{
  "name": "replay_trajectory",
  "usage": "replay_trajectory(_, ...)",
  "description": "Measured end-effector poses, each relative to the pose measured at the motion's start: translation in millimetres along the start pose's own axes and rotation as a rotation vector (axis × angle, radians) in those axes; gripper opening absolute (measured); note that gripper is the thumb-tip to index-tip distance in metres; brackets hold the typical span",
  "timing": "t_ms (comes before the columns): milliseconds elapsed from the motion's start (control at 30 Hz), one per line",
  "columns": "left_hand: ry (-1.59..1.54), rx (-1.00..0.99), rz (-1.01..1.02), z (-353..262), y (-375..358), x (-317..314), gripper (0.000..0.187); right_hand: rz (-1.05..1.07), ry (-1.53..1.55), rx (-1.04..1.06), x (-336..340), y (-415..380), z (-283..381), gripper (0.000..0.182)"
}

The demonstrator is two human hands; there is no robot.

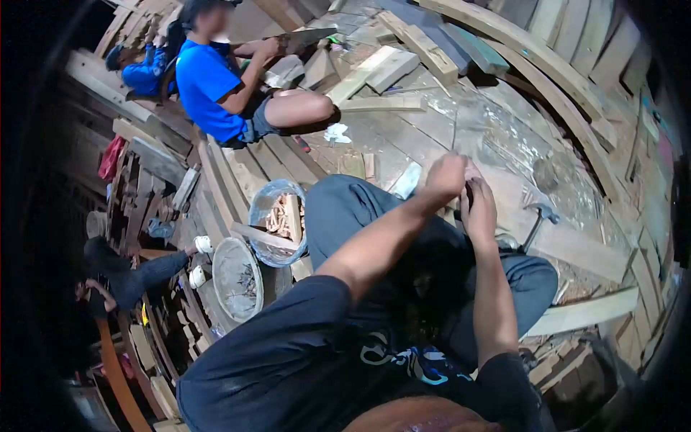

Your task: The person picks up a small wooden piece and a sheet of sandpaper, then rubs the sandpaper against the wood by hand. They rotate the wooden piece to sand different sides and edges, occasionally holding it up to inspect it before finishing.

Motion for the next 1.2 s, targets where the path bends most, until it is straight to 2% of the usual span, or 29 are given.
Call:
replay_trajectory(67,0.216,0.092,0.087,13.7,-0.7,-32.7,0.013,0.044,-0.062,-0.023,-12.2,-6.0,-9.4,0.031)
replay_trajectory(100,0.262,0.040,0.116,10.0,-3.9,-36.4,0.014,0.088,-0.117,-0.049,-20.5,-9.1,-16.0,0.034)
replay_trajectory(233,0.189,-0.019,-0.006,3.1,-17.2,-34.8,0.018,0.183,-0.202,-0.033,-32.7,-12.6,-18.6,0.041)
replay_trajectory(433,0.154,-0.065,-0.030,7.9,-14.1,-36.0,0.018,0.187,-0.233,0.005,-33.9,-10.5,-15.1,0.040)
replay_trajectory(533,0.056,-0.024,-0.007,17.1,-13.7,-43.4,0.018,0.176,-0.233,-0.010,-34.7,-12.9,-16.9,0.041)
replay_trajectory(633,0.157,-0.073,0.047,12.3,-11.8,-49.7,0.019,0.207,-0.242,-0.026,-35.2,-12.3,-16.4,0.044)
replay_trajectory(667,0.252,-0.089,0.154,13.4,-7.8,-60.1,0.019,0.159,-0.185,-0.014,-37.2,-12.8,-19.6,0.045)
replay_trajectory(700,0.159,-0.096,0.056,18.3,-9.1,-58.2,0.018,0.159,-0.189,-0.008,-33.5,-12.3,-15.2,0.040)
replay_trajectory(733,0.209,-0.299,0.038,26.2,-7.7,-78.1,0.018,0.108,-0.115,-0.017,-35.2,-12.6,-22.0,0.035)
replay_trajectory(767,0.265,-0.502,0.007,35.7,-8.9,-99.4,0.017,-0.049,0.065,0.106,-25.2,-14.2,-22.2,0.031)
replay_trajectory(800,0.213,-0.600,0.088,12.9,-15.7,-77.4,0.014,-0.018,0.326,-0.144,-11.9,-8.7,-19.2,0.027)
replay_trajectory(833,0.155,-0.693,0.176,-11.4,-24.3,-53.8,0.011,0.016,-0.040,-0.006,-25.6,-12.1,-27.1,0.023)
replay_trajectory(867,0.061,-0.483,0.124,-2.2,-15.7,-50.5,0.012,0.048,-0.086,-0.075,-38.0,-10.8,-41.4,0.021)
replay_trajectory(933,-0.192,-0.074,-0.046,20.4,-11.9,-44.0,0.015,-0.067,-0.179,0.034,-28.1,-13.9,-29.1,0.024)
replay_trajectory(967,0.035,-0.284,-0.053,3.1,-14.7,-40.7,0.019,0.014,-0.216,-0.024,-31.5,-13.2,-30.7,0.026)
replay_trajectory(1033,0.097,-0.222,-0.055,-2.1,-16.0,-38.8,0.025,-0.019,-0.175,-0.012,-29.4,-16.1,-31.2,0.030)
replay_trajectory(1067,0.125,-0.233,-0.076,-5.7,-16.3,-35.4,0.024,0.054,-0.182,-0.024,-33.1,-14.4,-33.2,0.032)
replay_trajectory(1200,0.128,-0.194,-0.044,-0.7,-16.3,-42.4,0.026,-0.067,-0.152,-0.018,-24.3,-15.1,-31.2,0.029)
Point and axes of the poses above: each hand's wrist, its own y-axis towards the middle knuckle, its own x-axis out of the back of the hand, z = x × y, the point moved 8 cm from there along y, towards the middle knuckle, and after that the axes turned 5 degrees about -x, right-handed, at the moved point
